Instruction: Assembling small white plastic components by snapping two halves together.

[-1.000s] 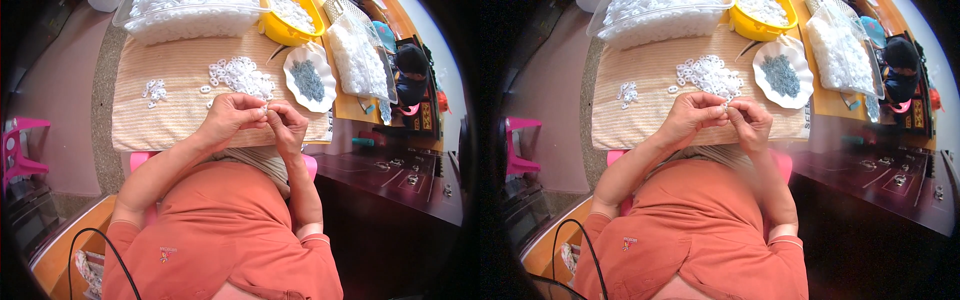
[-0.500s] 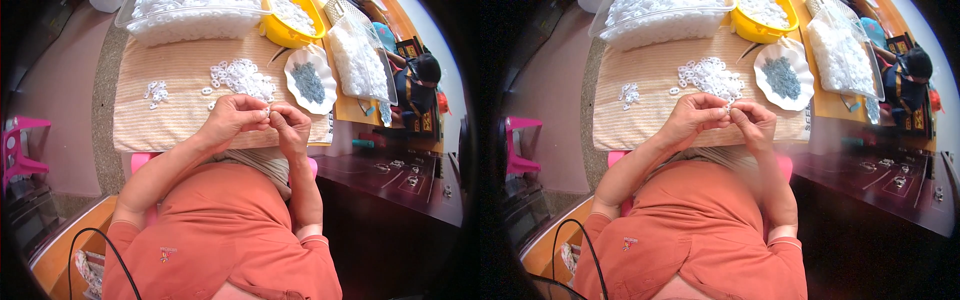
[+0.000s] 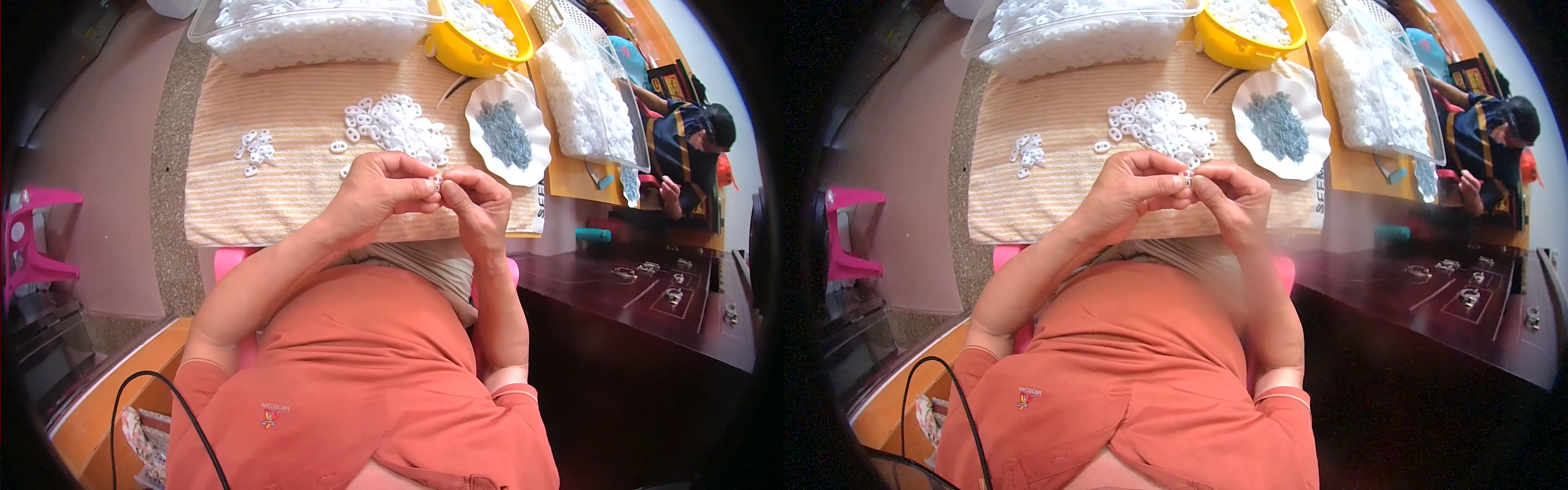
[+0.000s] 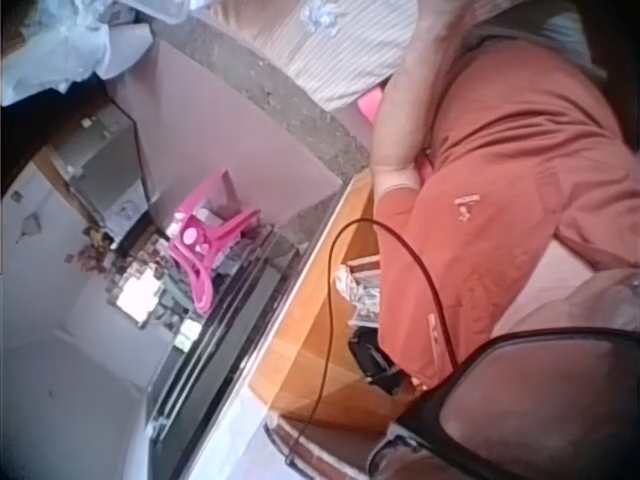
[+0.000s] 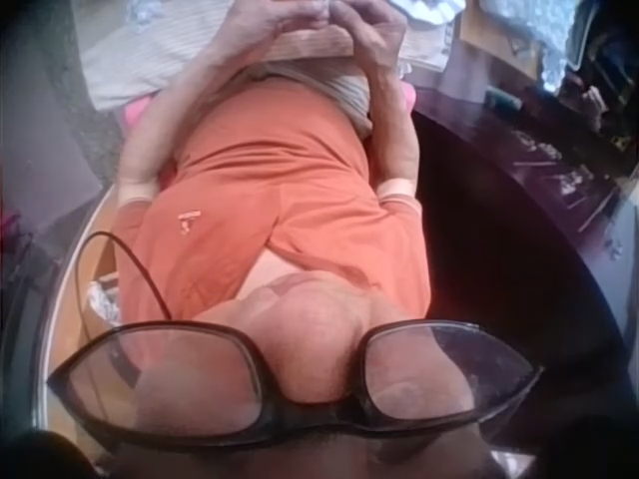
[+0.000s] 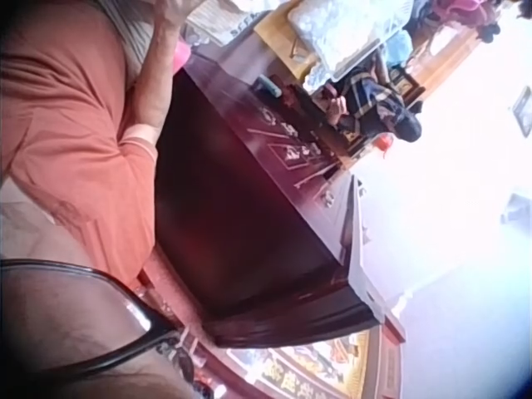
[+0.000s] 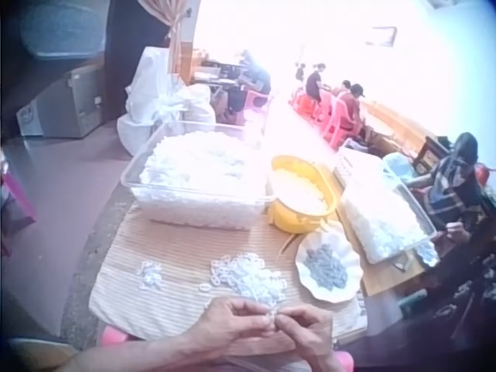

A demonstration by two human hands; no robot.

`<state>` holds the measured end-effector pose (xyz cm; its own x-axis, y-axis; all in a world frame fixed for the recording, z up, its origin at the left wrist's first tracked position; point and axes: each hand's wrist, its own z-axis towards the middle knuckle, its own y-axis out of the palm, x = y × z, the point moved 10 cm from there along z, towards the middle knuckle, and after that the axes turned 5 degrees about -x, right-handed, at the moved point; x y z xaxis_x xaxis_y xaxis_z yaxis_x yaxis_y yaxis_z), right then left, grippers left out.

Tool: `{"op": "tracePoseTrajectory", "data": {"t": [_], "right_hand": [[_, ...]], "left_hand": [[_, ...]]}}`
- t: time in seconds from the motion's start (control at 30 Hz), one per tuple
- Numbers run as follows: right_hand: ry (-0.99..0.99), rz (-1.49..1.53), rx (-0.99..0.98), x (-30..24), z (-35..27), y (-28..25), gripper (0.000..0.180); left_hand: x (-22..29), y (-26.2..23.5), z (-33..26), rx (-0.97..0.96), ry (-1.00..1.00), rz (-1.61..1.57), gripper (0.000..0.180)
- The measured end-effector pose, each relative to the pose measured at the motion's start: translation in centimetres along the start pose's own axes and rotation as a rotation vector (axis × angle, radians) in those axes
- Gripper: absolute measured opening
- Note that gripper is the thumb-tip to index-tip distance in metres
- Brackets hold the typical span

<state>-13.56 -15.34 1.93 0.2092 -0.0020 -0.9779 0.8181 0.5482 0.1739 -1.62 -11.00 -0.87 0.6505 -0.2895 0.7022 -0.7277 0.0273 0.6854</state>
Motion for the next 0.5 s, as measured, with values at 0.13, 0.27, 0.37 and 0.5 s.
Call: {"op": "tracePoseTrajectory", "data": {"t": [0.13, 0.27, 0.37, 0.5], "right_hand": [[0.037, -0.012, 0.0, -0.1, 0.4, 0.2, 0.012], [-0.015, -0.035, -0.012, -1.2, 0.9, -0.3, 0.013], [-0.033, -0.102, 0.061, -2.2, 1.2, -1.9, 0.013], [-0.043, -0.184, 0.114, -2.6, 1.1, -2.9, 0.01]], "left_hand": [[0.5, -0.2, 0.0, 0.008, 0.01, -0.019, 0.014], [1.9, -0.8, 0.0, 0.031, 0.062, -0.054, 0.015], [4.5, -2.3, -0.2, 0.112, 0.142, -0.027, 0.015], [7.6, -4.1, -0.5, 0.132, 0.263, -0.049, 0.014]]}}
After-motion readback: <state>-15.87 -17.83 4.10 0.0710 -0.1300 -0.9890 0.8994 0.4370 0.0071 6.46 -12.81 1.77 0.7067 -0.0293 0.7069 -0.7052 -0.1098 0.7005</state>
